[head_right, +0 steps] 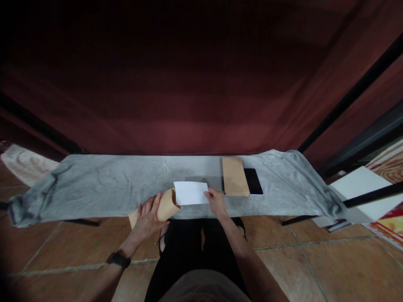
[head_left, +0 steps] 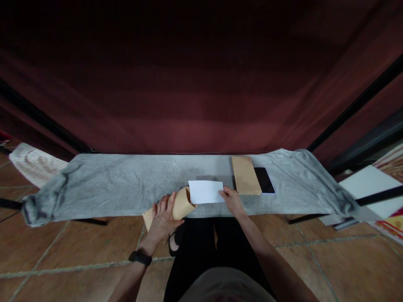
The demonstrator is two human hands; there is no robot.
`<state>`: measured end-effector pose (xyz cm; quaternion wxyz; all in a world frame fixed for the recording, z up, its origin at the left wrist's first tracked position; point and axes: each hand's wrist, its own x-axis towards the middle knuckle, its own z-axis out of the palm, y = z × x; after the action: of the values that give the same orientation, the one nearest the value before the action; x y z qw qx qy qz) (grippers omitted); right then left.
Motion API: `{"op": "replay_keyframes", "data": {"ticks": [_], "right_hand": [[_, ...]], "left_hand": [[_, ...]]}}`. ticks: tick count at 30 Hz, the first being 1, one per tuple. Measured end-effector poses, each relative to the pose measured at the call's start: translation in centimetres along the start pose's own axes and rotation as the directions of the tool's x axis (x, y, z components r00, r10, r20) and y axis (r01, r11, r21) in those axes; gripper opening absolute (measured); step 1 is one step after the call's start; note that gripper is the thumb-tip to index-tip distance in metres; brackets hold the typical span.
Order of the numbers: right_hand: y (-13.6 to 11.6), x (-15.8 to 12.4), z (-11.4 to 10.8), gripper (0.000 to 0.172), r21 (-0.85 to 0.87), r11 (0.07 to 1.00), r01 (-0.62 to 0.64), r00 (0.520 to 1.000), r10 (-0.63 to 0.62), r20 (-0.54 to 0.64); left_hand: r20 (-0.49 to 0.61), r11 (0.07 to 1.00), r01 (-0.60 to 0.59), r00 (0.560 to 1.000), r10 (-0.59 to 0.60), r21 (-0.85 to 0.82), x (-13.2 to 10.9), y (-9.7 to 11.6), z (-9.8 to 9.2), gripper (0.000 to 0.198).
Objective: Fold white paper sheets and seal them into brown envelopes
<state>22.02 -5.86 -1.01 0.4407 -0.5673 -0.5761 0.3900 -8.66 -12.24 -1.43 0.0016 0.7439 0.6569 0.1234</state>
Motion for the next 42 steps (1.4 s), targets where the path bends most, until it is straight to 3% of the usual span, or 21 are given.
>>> {"op": "replay_keyframes", "data": {"ticks": [9, 14, 19, 26, 37, 42], "right_hand": [[-1.8, 1.2, -2.1, 0.033, -0.262, 0.965, 0.02, 0.99, 0.018, 0.143], [-2.3, 1.4, -1.6, 0.034, -0.306, 0.952, 0.026, 0.986, 0.026, 0.164], [-2.2, 0.4, 0.7, 0.035, -0.262, 0.965, 0.027, 0.99, 0.012, 0.144], [-1.8, -0.6, 3.5, 0.02, -0.177, 0.984, 0.036, 0.996, -0.021, 0.087], [-1.5, -1.5, 3.4, 0.014, -0.122, 0.991, -0.055, 0.998, 0.055, 0.001], [-1.6, -1.9, 3.2, 0.045, 0.04, 0.995, -0.092, 0.988, 0.097, -0.12]], "left_hand": [[0.003, 0.996, -0.075, 0.997, 0.075, 0.045, 0.8, 0.8, -1.4, 0.11], [-0.023, 0.991, -0.127, 0.991, 0.128, 0.043, 1.5, 2.1, -1.9, 0.109], [-0.026, 0.985, -0.174, 0.984, 0.174, 0.002, 2.5, 4.2, -1.9, 0.112], [-0.015, 0.97, -0.237, 0.971, 0.237, -0.058, 3.6, 6.9, -1.6, 0.113], [0.005, 0.959, -0.278, 0.96, 0.279, -0.061, 4.2, 7.4, -1.4, 0.112], [0.013, 0.956, -0.292, 0.956, 0.292, -0.04, 4.6, 7.6, -1.8, 0.111]]}}
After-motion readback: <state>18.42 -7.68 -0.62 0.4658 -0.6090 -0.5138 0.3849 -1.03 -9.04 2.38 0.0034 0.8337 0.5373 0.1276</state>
